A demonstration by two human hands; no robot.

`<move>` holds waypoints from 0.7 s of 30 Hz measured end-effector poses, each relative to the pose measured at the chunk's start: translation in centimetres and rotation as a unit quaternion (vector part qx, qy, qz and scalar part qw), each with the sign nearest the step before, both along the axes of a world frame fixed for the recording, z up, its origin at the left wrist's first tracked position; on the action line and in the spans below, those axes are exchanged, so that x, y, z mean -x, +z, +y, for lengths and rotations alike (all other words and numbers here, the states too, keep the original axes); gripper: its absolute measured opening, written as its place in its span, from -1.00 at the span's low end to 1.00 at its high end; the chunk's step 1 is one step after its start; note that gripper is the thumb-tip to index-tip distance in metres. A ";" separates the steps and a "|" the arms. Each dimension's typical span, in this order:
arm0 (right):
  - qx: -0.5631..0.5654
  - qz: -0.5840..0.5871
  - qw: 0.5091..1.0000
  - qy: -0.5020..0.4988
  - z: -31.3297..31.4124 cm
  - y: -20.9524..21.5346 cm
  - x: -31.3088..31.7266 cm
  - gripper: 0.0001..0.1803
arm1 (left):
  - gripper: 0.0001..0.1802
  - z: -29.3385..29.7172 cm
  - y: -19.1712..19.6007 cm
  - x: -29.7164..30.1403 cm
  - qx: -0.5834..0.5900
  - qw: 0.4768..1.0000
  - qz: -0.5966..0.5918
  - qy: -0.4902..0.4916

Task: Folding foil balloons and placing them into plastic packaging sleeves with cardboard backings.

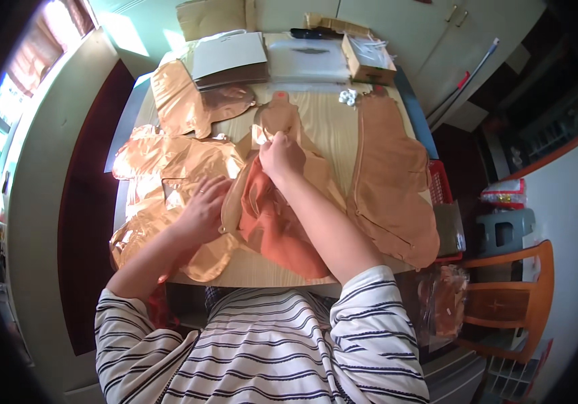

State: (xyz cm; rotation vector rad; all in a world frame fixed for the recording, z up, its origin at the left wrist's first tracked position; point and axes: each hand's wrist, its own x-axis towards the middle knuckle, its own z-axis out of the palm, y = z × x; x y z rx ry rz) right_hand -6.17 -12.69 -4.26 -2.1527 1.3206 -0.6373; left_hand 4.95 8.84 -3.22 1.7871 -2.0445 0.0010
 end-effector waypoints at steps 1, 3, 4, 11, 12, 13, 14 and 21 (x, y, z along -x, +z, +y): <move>0.007 0.025 1.000 0.006 -0.1 -0.2 -0.2 -0.69 | -0.44 0.1 0.5 0.5 -0.013 1.000 0.007 0.008; 0.013 0.056 0.996 0.074 0.4 0.6 0.2 -0.67 | -0.45 0.4 0.5 0.7 0.003 1.000 0.021 -0.005; 0.057 0.025 0.994 0.088 0.4 0.0 0.6 -0.70 | -0.46 0.7 0.5 0.5 0.009 0.999 0.028 -0.012; 0.222 -0.026 0.954 0.201 -4.2 -2.2 7.9 -0.70 | -0.91 -3.1 1.9 -8.1 0.050 0.984 0.102 0.134; 0.202 -0.028 0.956 0.210 -4.2 -3.2 8.2 -0.64 | -0.85 -4.8 1.6 -10.2 0.157 0.980 0.038 0.112; 0.212 -0.025 0.955 0.208 -3.8 -3.7 8.0 -0.61 | -0.81 -5.9 1.7 -11.8 0.126 0.983 0.047 0.129; 0.224 -0.021 0.953 0.203 -3.3 -3.8 7.8 -0.57 | -0.81 -7.0 2.0 -12.7 0.098 0.987 0.055 0.116; 0.217 0.028 0.961 0.170 -2.0 -3.5 7.3 -0.51 | -0.84 -9.9 0.0 -16.4 -0.015 0.998 0.050 0.027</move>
